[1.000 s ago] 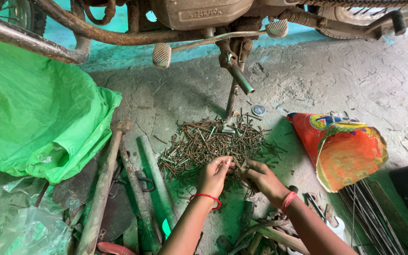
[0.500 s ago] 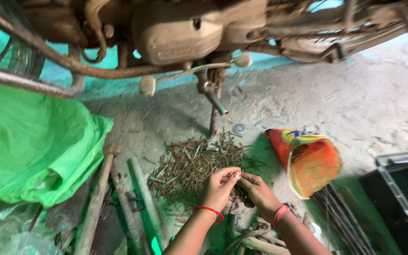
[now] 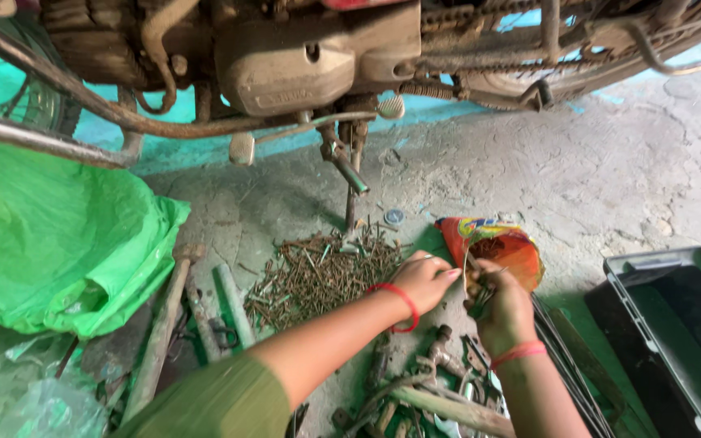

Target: The person sorts a pile of nails on the floor by hand, picking them up and placing them into a colorful paper bag. The task is repetitive and involves handling small metal objects.

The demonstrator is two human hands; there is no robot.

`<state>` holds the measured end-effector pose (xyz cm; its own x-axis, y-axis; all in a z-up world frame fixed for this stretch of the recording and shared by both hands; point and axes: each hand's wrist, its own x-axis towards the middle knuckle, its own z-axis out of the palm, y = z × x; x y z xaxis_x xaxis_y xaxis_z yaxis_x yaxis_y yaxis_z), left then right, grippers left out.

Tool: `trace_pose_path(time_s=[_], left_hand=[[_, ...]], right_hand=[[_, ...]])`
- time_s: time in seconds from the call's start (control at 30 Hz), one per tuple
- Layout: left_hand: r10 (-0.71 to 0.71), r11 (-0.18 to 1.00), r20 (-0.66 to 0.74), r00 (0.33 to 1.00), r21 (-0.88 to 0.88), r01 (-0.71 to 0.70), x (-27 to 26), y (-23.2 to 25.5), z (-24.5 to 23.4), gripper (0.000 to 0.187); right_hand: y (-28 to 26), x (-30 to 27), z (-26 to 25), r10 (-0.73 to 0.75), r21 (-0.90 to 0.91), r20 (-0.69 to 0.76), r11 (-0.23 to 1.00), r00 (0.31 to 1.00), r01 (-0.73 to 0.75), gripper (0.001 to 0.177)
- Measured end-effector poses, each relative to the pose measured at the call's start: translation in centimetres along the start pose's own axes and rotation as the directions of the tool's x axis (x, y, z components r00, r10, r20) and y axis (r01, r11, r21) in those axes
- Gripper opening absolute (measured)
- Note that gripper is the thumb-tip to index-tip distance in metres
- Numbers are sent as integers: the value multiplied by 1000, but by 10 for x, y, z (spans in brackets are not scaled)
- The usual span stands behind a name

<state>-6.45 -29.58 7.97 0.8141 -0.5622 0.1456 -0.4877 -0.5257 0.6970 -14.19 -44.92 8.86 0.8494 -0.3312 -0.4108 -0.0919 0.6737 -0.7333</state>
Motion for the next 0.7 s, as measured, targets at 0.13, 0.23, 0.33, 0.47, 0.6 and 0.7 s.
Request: trace_pose_path(time_s=[0.13,0.23,0.33,0.47,0.6,0.7], left_hand=[[-105,994,115,988,5,105,17,8,40,50],[-228,962,62,972,-136,235,12,27,55,54],[-313,932,44,949,-181,315,13,33,61,58],[-268,948,-12,963,-182,261,9,23,71,61],[-226,962,-100,969,-177,206,6,12,78,58],[-216,964,-77,973,-173,201,-1,9,78,52]], right_hand=[[8,30,-24,58,198,-39,979,998,-49,26],[15,52,-45,78,291,-57,955,995,-59,29],[14,75,-66,36,313,-51,949,998,-18,24],[16,79,-67,31,243,-70,970,997,-13,29],[14,86,-58,11,249,-38,968,999,-2,32],[6,91,-51,94,179,-66,981,993,-81,30]])
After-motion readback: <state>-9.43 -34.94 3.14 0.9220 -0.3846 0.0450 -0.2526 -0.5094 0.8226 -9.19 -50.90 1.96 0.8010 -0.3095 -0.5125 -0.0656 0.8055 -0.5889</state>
